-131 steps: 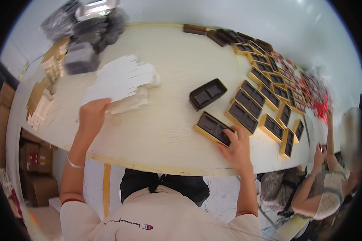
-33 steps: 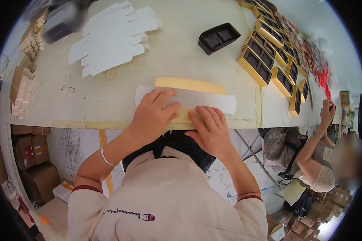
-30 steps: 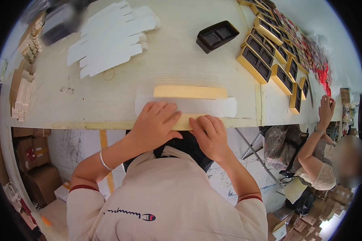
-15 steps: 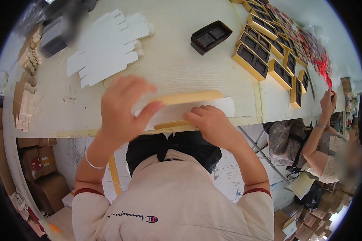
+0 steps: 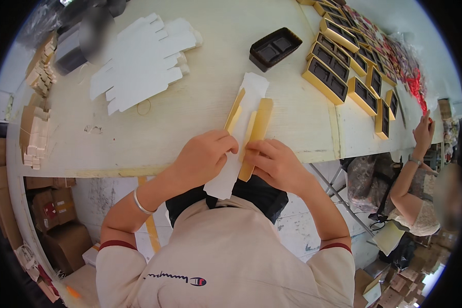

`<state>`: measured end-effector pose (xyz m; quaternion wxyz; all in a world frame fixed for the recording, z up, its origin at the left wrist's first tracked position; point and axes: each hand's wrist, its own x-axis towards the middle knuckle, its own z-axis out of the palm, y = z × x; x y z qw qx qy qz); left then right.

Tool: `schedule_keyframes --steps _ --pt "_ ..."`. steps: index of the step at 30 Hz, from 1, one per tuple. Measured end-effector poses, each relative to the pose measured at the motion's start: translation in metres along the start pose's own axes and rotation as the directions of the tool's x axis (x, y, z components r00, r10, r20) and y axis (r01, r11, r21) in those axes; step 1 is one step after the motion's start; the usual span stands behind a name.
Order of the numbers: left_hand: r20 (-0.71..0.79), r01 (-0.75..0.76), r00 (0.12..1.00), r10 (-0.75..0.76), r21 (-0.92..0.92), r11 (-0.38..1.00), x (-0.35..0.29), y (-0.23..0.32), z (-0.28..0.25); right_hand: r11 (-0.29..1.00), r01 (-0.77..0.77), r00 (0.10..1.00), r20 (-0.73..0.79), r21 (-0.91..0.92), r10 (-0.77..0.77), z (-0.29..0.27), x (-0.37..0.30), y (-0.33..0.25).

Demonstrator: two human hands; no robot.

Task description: The person folds white cardboard pieces into rectangular box shapes and inserts black plastic trays into them. The person repeats this process multiple times, placing completed boxes on the table.

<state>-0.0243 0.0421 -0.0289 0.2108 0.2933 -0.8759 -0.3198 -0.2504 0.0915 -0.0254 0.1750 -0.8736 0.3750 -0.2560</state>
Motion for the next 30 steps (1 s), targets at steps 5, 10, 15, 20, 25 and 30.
schedule_keyframes --steps 5,10,15,20,25,30 --pt "0.110 -0.129 0.984 0.144 -0.131 0.983 0.001 0.010 -0.032 0.986 -0.104 0.994 -0.009 0.128 0.106 -0.002 0.006 -0.006" --pt "0.216 -0.051 0.972 0.095 -0.202 0.978 0.003 -0.003 -0.035 0.982 -0.109 0.983 -0.130 0.153 0.129 0.007 0.007 -0.011" --pt "0.047 -0.033 0.998 0.039 -0.124 0.992 0.005 0.001 -0.012 0.961 -0.188 0.971 -0.109 0.202 0.213 0.019 0.015 -0.018" --pt "-0.121 -0.077 0.990 0.072 -0.035 0.996 0.002 0.006 0.004 0.894 -0.283 0.956 0.026 0.347 0.293 0.011 0.018 -0.012" --pt "-0.119 -0.011 0.993 0.008 -0.025 1.000 0.001 0.009 0.007 0.984 -0.141 0.988 -0.052 0.105 0.147 0.010 -0.003 -0.025" --pt "-0.115 0.020 0.993 -0.028 -0.072 0.997 -0.003 0.010 0.008 0.981 -0.059 0.997 0.041 -0.183 0.068 0.015 -0.022 -0.033"
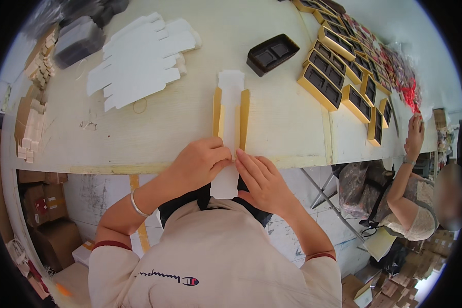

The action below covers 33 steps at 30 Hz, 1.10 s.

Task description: The person folds white cardboard pieces into rectangular box shapes and inserts black plastic trays into them. The person repeats this process multiple times, placing completed boxes on the table.

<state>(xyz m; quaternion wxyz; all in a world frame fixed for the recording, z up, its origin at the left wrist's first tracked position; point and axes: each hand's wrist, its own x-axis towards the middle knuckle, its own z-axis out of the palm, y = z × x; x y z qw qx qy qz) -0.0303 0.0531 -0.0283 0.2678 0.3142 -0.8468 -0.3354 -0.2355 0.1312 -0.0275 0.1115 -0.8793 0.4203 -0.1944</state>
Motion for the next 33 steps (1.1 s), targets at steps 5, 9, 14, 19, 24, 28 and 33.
schedule_keyframes --steps 5,9,14,19,24,28,33 --pt "0.051 -0.052 0.997 0.055 -0.068 0.996 -0.004 -0.004 -0.004 0.978 0.070 0.923 -0.385 0.195 0.011 0.029 0.010 0.013" --pt "0.143 0.018 0.989 0.029 -0.318 0.948 0.001 -0.004 -0.019 0.830 -0.059 0.900 -0.330 0.555 0.284 0.029 0.020 0.008" --pt "0.171 0.199 0.973 -0.154 -0.297 0.934 -0.003 0.004 -0.016 0.781 -0.119 0.846 -0.349 0.613 0.403 0.031 0.025 0.003" --pt "0.112 0.225 0.974 -0.198 -0.338 0.914 0.000 0.007 -0.015 0.810 -0.105 0.770 -0.468 0.577 0.434 0.032 0.031 -0.007" --pt "-0.126 0.003 0.992 0.014 0.134 0.991 -0.008 0.008 0.006 0.995 -0.080 0.913 -0.405 -0.052 0.053 0.023 0.030 0.006" --pt "-0.101 -0.050 0.991 0.086 0.313 0.948 -0.010 0.007 0.009 0.996 -0.086 0.959 -0.270 -0.014 0.079 0.016 0.036 0.006" --pt "0.196 0.080 0.970 -0.140 0.287 0.955 0.007 0.016 -0.009 0.954 -0.231 0.973 0.057 0.190 0.225 -0.009 0.047 0.008"
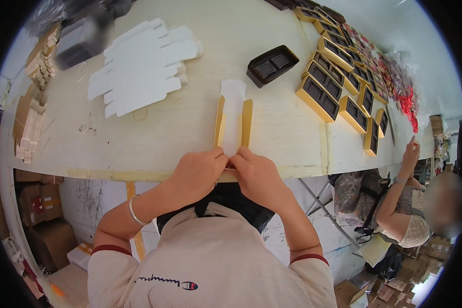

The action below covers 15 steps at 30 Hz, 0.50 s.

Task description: The person folds white cardboard pieces into rectangular box shapes and inserts black plastic trays into them. The person repeats this process multiple times, placing completed boxes on the table.

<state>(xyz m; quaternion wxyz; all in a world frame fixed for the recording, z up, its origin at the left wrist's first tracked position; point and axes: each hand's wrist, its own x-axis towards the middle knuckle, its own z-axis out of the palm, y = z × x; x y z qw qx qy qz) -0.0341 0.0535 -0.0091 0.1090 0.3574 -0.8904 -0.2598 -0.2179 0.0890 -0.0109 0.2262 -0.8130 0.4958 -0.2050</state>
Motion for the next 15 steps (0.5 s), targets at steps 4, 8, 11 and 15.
schedule_keyframes --steps 4,8,11,15 --pt "0.087 -0.064 0.994 0.063 0.012 0.998 0.003 0.002 -0.015 0.998 0.056 0.998 -0.001 0.015 -0.056 0.003 -0.005 0.003" --pt "0.165 -0.101 0.982 0.089 0.068 0.993 0.007 0.002 -0.022 1.000 -0.005 0.998 0.055 0.002 0.005 0.001 -0.004 -0.001" --pt "0.305 -0.195 0.937 0.172 0.047 0.980 0.013 -0.014 -0.045 0.992 0.074 0.993 -0.089 -0.098 -0.083 -0.014 -0.012 0.008" --pt "0.121 -0.366 0.930 0.346 0.268 0.891 0.014 -0.020 -0.054 0.924 0.116 0.979 -0.112 -0.364 -0.168 -0.020 -0.010 0.025"
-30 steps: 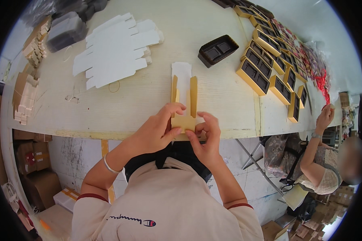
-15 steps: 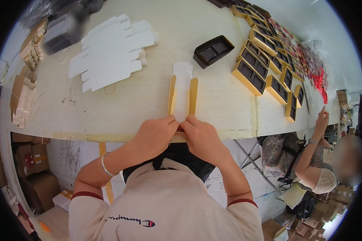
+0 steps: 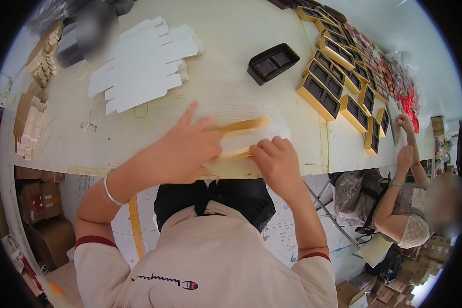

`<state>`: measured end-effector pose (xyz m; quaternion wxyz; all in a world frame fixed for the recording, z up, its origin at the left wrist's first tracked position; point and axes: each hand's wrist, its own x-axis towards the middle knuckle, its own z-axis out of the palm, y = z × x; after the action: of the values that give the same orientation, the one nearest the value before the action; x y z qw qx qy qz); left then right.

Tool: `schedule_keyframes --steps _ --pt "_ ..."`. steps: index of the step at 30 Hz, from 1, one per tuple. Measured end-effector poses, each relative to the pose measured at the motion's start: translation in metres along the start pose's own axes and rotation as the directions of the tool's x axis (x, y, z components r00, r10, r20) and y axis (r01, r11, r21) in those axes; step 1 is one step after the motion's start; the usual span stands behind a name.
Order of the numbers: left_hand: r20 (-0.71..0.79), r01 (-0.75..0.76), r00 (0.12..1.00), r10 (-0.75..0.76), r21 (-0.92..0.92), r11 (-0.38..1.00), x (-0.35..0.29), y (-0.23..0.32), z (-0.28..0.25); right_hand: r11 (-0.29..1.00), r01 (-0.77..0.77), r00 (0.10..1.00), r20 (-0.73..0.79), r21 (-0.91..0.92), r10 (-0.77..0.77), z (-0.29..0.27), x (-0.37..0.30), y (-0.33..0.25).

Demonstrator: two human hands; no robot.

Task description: The person folds white cardboard pieces into rectangular box shapes and inserts black plastic trays into them. The person repeats this process multiple times, placing completed boxes on the table.

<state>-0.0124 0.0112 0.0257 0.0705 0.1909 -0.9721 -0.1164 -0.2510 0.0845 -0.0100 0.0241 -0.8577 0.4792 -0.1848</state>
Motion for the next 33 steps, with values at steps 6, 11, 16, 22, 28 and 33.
schedule_keyframes --steps 6,11,16,22,28,33 --pt "-0.028 0.266 0.964 -0.265 0.015 0.964 0.016 0.034 0.014 0.573 -0.511 0.851 0.285 0.640 0.440 0.002 0.015 -0.043" --pt "-0.111 0.050 0.990 -0.084 -0.284 0.958 0.004 0.004 0.030 0.794 -0.179 0.973 -0.015 0.580 0.231 -0.022 -0.029 -0.011" --pt "-0.102 -0.016 0.995 -0.009 -0.235 0.972 0.013 0.001 0.024 0.972 0.040 0.997 0.056 0.230 -0.055 -0.020 -0.032 -0.001" --pt "-0.215 -0.132 0.975 0.063 -0.324 0.937 0.007 0.010 0.047 0.945 0.091 0.995 0.018 0.316 -0.102 -0.004 -0.022 0.012" --pt "-0.386 -0.027 0.919 -0.085 -0.277 0.961 0.005 0.029 0.069 0.973 0.043 0.999 -0.037 0.226 -0.035 0.012 -0.009 -0.004" --pt "-0.494 0.077 0.848 -0.190 -0.239 0.968 0.008 0.051 0.083 0.974 -0.027 0.998 -0.046 0.226 0.038 0.017 -0.015 -0.011"
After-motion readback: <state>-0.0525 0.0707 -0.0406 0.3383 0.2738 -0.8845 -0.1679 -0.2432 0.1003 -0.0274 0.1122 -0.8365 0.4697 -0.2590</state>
